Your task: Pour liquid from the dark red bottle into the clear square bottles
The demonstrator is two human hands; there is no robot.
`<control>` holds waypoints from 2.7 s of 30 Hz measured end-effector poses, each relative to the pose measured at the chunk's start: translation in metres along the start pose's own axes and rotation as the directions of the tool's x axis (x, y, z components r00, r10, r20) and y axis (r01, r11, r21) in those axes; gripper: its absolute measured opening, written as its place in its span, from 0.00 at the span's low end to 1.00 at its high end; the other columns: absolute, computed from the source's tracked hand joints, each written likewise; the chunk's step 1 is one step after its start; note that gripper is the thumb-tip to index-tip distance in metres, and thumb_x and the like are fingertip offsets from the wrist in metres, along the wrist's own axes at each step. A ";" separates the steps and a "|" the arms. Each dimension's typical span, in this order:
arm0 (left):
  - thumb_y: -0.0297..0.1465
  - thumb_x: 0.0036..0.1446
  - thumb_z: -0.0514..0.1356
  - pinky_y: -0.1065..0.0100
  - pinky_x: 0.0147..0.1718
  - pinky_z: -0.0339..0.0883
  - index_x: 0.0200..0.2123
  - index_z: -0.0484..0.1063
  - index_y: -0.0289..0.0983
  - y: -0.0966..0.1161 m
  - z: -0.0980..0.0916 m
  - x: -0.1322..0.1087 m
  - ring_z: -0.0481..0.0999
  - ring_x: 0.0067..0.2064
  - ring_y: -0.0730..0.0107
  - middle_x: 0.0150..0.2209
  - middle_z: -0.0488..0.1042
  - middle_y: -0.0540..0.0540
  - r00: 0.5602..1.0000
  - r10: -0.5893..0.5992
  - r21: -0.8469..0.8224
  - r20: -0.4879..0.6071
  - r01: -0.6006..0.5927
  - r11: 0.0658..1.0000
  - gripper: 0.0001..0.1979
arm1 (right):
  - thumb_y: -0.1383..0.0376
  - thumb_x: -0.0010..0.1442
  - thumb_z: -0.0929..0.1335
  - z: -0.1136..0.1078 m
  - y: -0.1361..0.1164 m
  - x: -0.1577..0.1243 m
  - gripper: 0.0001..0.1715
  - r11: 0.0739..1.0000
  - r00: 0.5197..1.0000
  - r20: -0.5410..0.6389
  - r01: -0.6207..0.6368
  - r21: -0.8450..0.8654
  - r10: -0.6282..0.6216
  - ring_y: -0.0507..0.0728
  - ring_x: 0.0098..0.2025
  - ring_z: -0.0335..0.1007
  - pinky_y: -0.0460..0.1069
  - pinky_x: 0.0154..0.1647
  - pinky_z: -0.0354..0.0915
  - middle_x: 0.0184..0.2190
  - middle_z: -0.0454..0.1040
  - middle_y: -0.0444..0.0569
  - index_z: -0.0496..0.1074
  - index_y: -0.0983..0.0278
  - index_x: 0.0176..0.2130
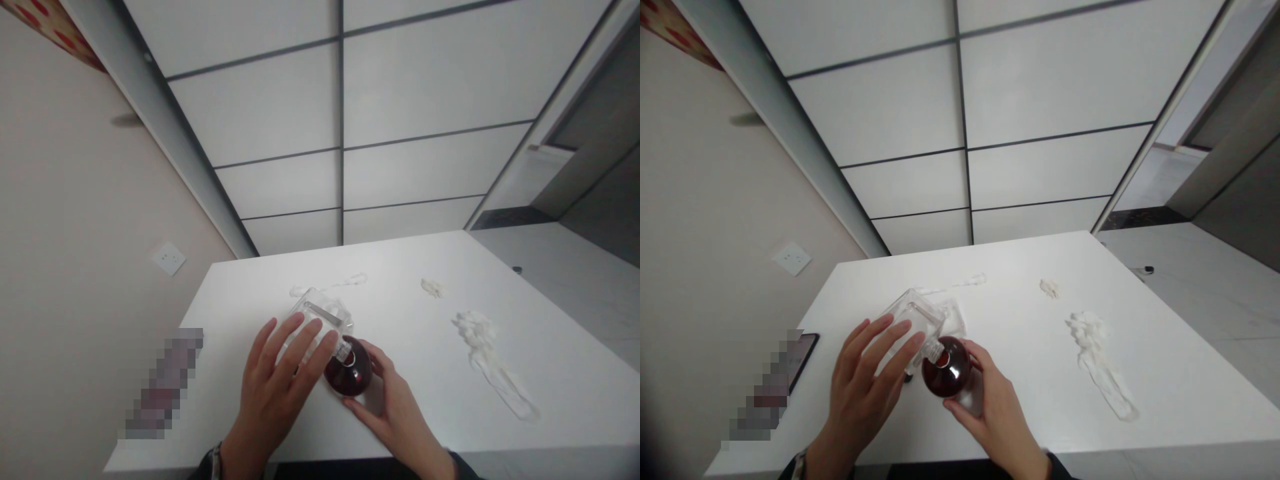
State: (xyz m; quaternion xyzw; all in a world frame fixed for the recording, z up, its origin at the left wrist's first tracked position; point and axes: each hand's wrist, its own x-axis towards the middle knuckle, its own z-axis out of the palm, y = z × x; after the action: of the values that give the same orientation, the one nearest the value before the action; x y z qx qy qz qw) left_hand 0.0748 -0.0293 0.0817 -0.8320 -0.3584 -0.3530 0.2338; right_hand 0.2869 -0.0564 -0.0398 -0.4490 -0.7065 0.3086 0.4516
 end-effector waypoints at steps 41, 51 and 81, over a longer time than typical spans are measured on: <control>0.16 0.68 0.57 0.57 0.75 0.56 0.56 0.78 0.40 0.001 -0.002 0.004 0.71 0.67 0.63 0.52 0.82 0.45 1.000 0.009 0.028 -0.016 -0.009 1.000 0.21 | 0.62 0.65 0.74 -0.001 -0.002 0.001 0.44 0.999 1.000 0.002 -0.011 0.039 0.011 0.66 0.66 0.74 0.62 0.64 0.75 0.67 0.71 0.58 0.54 0.54 0.72; 0.15 0.68 0.56 0.56 0.75 0.54 0.55 0.78 0.38 0.001 -0.003 0.006 0.72 0.66 0.61 0.54 0.80 0.44 1.000 0.017 0.013 -0.014 -0.017 1.000 0.20 | 0.62 0.64 0.74 -0.001 -0.002 0.000 0.45 0.998 0.999 0.015 -0.033 0.052 0.032 0.67 0.66 0.73 0.63 0.64 0.75 0.68 0.70 0.59 0.54 0.54 0.71; 0.15 0.65 0.57 0.57 0.75 0.56 0.57 0.78 0.42 0.000 -0.003 0.005 0.72 0.67 0.64 0.53 0.82 0.45 1.000 0.020 0.036 -0.008 -0.020 0.999 0.23 | 0.63 0.64 0.74 -0.001 -0.002 0.000 0.44 0.999 1.000 0.006 -0.017 0.035 0.017 0.67 0.66 0.74 0.63 0.64 0.75 0.67 0.71 0.60 0.54 0.55 0.71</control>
State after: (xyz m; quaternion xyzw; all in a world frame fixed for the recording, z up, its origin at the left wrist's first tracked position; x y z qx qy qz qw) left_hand 0.0763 -0.0291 0.0877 -0.8298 -0.3554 -0.3476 0.2538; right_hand 0.2871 -0.0568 -0.0379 -0.4460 -0.6984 0.3262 0.4548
